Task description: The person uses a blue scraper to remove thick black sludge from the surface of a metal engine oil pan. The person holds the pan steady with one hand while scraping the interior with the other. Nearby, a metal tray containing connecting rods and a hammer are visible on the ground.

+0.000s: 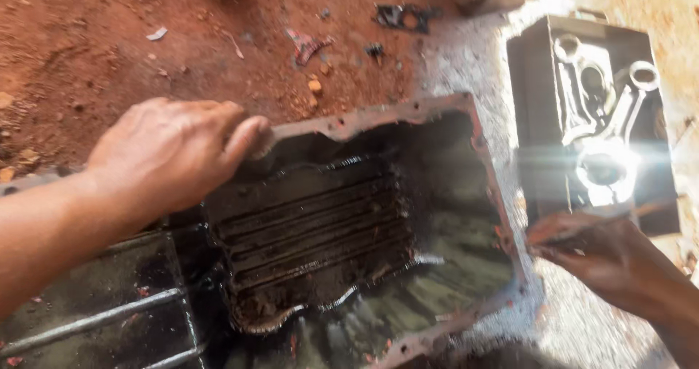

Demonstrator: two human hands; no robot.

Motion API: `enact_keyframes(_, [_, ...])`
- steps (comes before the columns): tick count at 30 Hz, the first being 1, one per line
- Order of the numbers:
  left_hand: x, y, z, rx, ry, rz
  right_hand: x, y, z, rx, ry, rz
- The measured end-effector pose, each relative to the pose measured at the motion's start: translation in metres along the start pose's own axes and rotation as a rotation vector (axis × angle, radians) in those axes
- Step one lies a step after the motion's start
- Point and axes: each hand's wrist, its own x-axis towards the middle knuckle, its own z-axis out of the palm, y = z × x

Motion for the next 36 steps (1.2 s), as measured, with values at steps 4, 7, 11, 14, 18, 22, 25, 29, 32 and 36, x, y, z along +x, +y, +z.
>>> enact_keyframes(4, [0.000, -0.005, -0.003, 0.028, 0.192, 0.170, -0.009, 0.022, 0.001, 0.065, -0.101, -0.141])
enact_keyframes(7, [0.001, 0.001, 0.001, -0.021, 0.092, 0.074, 0.004, 0.027, 0.000, -0.059, -0.056, -0.083])
enact_keyframes(11, [-0.004, 0.006, -0.005, 0.021, -0.046, -0.022, 0.000, 0.030, 0.004, 0.100, 0.029, 0.088])
enact_keyframes(14, [-0.002, 0.005, -0.009, -0.041, 0.066, 0.044, -0.017, 0.023, 0.004, -0.189, -0.115, 0.078])
enact_keyframes(18, [0.000, 0.004, -0.003, -0.027, -0.008, -0.025, 0.012, -0.001, -0.008, -0.294, 0.017, 0.218])
enact_keyframes(22, [-0.001, 0.004, -0.004, -0.026, 0.071, 0.012, 0.028, -0.034, -0.001, -0.030, 0.147, -0.042])
enact_keyframes(25, [-0.001, 0.003, -0.004, -0.022, 0.081, 0.034, 0.009, -0.042, 0.002, 0.031, 0.059, -0.264])
enact_keyframes(29, [-0.002, 0.004, -0.006, -0.068, 0.083, 0.019, 0.028, -0.056, -0.009, -0.281, 0.021, 0.252])
enact_keyframes(32, [-0.003, 0.007, -0.008, -0.037, -0.028, -0.040, 0.029, -0.040, -0.006, -0.236, 0.047, 0.273])
enact_keyframes(36, [-0.003, 0.008, -0.012, -0.026, 0.050, 0.004, 0.021, -0.027, -0.001, -0.209, -0.027, -0.103])
